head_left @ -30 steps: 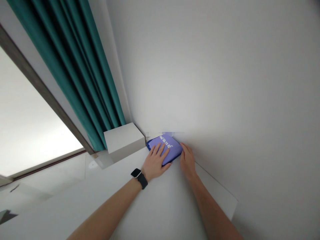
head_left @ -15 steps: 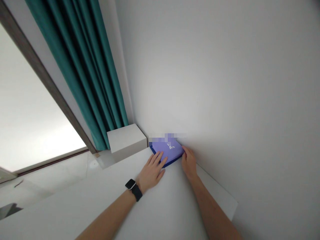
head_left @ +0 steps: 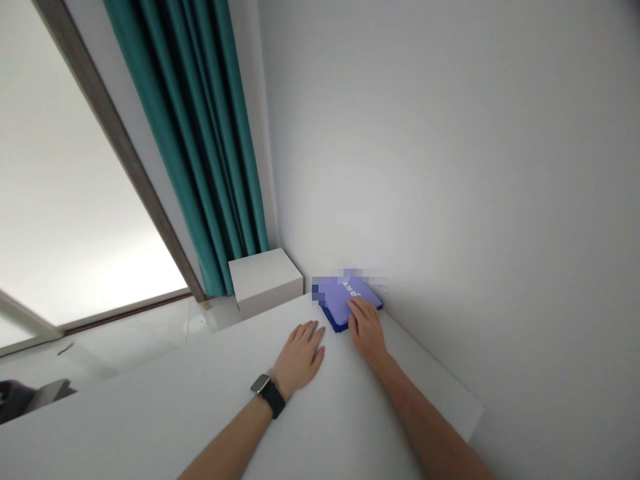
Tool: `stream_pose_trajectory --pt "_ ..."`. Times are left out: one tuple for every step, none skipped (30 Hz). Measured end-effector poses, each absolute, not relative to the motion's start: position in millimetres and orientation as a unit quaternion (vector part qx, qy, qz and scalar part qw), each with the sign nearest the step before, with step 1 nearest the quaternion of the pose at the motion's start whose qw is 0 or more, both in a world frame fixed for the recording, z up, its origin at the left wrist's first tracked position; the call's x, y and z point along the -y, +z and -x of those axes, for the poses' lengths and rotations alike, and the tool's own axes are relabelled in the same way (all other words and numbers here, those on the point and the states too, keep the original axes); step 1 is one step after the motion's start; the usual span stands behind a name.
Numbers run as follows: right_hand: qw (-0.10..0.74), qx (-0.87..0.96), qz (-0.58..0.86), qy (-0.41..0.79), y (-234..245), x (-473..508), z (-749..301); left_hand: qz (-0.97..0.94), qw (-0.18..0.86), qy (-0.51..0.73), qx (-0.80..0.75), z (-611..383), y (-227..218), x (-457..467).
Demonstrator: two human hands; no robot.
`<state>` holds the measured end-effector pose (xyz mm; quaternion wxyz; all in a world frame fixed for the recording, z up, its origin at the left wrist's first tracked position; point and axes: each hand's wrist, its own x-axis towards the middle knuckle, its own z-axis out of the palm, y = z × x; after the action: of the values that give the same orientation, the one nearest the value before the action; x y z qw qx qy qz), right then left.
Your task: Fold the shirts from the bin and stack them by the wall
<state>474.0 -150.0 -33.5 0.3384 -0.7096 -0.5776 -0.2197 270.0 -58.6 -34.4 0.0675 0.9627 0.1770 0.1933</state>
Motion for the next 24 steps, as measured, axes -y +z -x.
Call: stream_pose_trajectory --pt "0.317 0.601 0.7 -0.217 -32 150 -466 -0.963 0.066 0.193 -0.175 -269 -34 60" --pt "0.295 0.624 0.692 -0.213 -31 150 -459 -0.964 0.065 0.193 -0.173 -268 -33 61" --pt "0.274 0.643 0.684 -0.207 -30 151 -452 -0.964 0.066 0.194 -0.172 -267 -33 62" --pt "0.256 0.659 0.679 -0.2 -30 153 -446 -0.963 0.069 0.195 -0.173 -266 -32 63" --pt "0.241 0.67 0.675 -0.194 -29 155 -440 -0.961 0.074 0.198 -0.176 -264 -32 63" --pt "0.227 0.679 0.673 -0.187 -28 158 -435 -0.959 0.081 0.203 -0.18 -262 -32 63" --pt "0.213 0.685 0.673 -0.179 -28 160 -431 -0.956 0.089 0.208 -0.187 -261 -32 63" --pt "0.198 0.69 0.675 -0.171 -28 162 -427 -0.952 0.097 0.214 -0.194 -260 -32 63" --pt "0.182 0.693 0.678 -0.163 -28 164 -425 -0.949 0.105 0.219 -0.201 -259 -32 63" --pt "0.169 0.693 0.683 -0.155 -28 166 -423 -0.946 0.111 0.223 -0.205 -258 -32 62" --pt "0.16 0.689 0.69 -0.15 -29 167 -422 -0.945 0.115 0.226 -0.208 -258 -32 62" --pt "0.155 0.684 0.698 -0.148 -30 168 -422 -0.944 0.117 0.229 -0.208 -258 -32 62" --pt "0.154 0.676 0.706 -0.148 -30 168 -422 -0.943 0.117 0.231 -0.209 -258 -32 62" --pt "0.155 0.666 0.714 -0.15 -31 169 -423 -0.943 0.117 0.232 -0.208 -258 -32 62" --pt "0.156 0.657 0.721 -0.154 -32 169 -423 -0.943 0.117 0.233 -0.209 -258 -32 62" --pt "0.157 0.649 0.727 -0.158 -33 170 -424 -0.942 0.117 0.234 -0.209 -258 -32 62" --pt "0.157 0.644 0.732 -0.16 -34 170 -424 -0.942 0.118 0.235 -0.209 -258 -32 62" --pt "0.157 0.64 0.735 -0.162 -34 170 -425 -0.942 0.117 0.235 -0.209 -257 -32 62" --pt "0.157 0.638 0.736 -0.162 -34 170 -425 -0.942 0.117 0.236 -0.208 -257 -33 61" --pt "0.158 0.639 0.735 -0.16 -34 170 -425 -0.942 0.116 0.236 -0.208 -257 -33 61" --pt "0.159 0.643 0.733 -0.158 -34 170 -424 -0.943 0.115 0.235 -0.207 -257 -34 61" --pt "0.162 0.647 0.729 -0.154 -34 170 -424 -0.943 0.114 0.234 -0.207 -257 -34 60" --pt "0.165 0.655 0.722 -0.149 -33 170 -423 -0.943 0.113 0.233 -0.207 -257 -35 60" --pt "0.169 0.663 0.715 -0.144 -32 170 -423 -0.944 0.112 0.232 -0.207 -257 -35 60"
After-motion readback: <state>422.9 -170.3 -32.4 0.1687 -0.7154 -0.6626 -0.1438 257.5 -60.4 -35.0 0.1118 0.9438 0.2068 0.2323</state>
